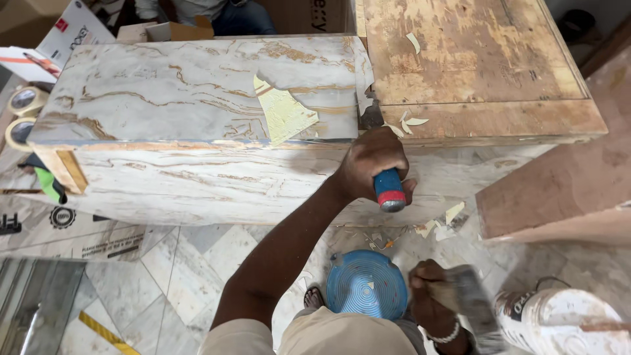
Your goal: The person uses a chisel and hammer to pry and remove a decorative veneer from a wooden cabinet surface. They repeatedly strike the chisel to loosen the material and pull away the resulting fragments by hand.
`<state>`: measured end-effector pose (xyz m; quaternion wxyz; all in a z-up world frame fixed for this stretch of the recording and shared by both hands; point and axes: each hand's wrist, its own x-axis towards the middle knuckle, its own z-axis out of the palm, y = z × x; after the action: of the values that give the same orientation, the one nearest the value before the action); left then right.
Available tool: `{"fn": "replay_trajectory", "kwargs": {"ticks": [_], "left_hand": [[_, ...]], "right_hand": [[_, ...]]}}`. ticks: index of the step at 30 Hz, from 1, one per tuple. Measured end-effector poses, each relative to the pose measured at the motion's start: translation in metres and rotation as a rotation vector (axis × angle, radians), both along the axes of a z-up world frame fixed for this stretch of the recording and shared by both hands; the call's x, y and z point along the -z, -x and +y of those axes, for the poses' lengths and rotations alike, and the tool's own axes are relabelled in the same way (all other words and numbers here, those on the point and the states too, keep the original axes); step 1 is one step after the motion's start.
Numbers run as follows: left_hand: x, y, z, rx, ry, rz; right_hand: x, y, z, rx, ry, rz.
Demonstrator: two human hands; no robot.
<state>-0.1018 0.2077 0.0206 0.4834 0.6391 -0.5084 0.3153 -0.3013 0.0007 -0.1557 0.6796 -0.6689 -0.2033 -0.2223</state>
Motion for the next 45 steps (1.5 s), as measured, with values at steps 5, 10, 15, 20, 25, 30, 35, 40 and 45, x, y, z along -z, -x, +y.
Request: {"fn": "replay_trajectory", "kwargs": {"ticks": [5,10,15,20,25,30,35,40,45], "left_hand": [[0.002,-0.008,0.008,0.050,-0.031,-0.065],[0.009,-0.010,0.014,0.062,-0.092,0.022],[0.014,0.005,0.001,-0.270,-0.046,-0.049],[0.014,0.018,-0.014,-0.544,-0.095,0.050],[0.025,0.029,-0.028,-0.717,0.000,0.198],[0.045,0.035,-0.035,-0.752,-0.036,0.229],[0.045,0.032,-0.038,-0.753,-0.027,0.227],[0.045,0.032,-0.039,-0.794,-0.047,0.211],[0.054,0.031,-0.039,-0.825,-0.075,0.208]], "right_hand": [[-0.006,-0.015,0.034,0.265,0.302,0.398],[-0.020,-0.012,0.047,0.326,0.442,0.072],[0.008,-0.011,0.035,0.380,0.330,0.445],[0.003,-0.025,0.031,0.357,0.382,0.328],[-0.021,-0.029,0.034,0.426,0.574,-0.241],[-0.022,-0.029,0.018,0.452,0.547,0.584],[-0.022,-0.033,0.003,0.318,0.619,-0.098],[-0.008,-0.033,-0.008,0.300,0.547,-0.018],[0.015,-0.040,-0.022,0.295,0.613,0.300]]}}
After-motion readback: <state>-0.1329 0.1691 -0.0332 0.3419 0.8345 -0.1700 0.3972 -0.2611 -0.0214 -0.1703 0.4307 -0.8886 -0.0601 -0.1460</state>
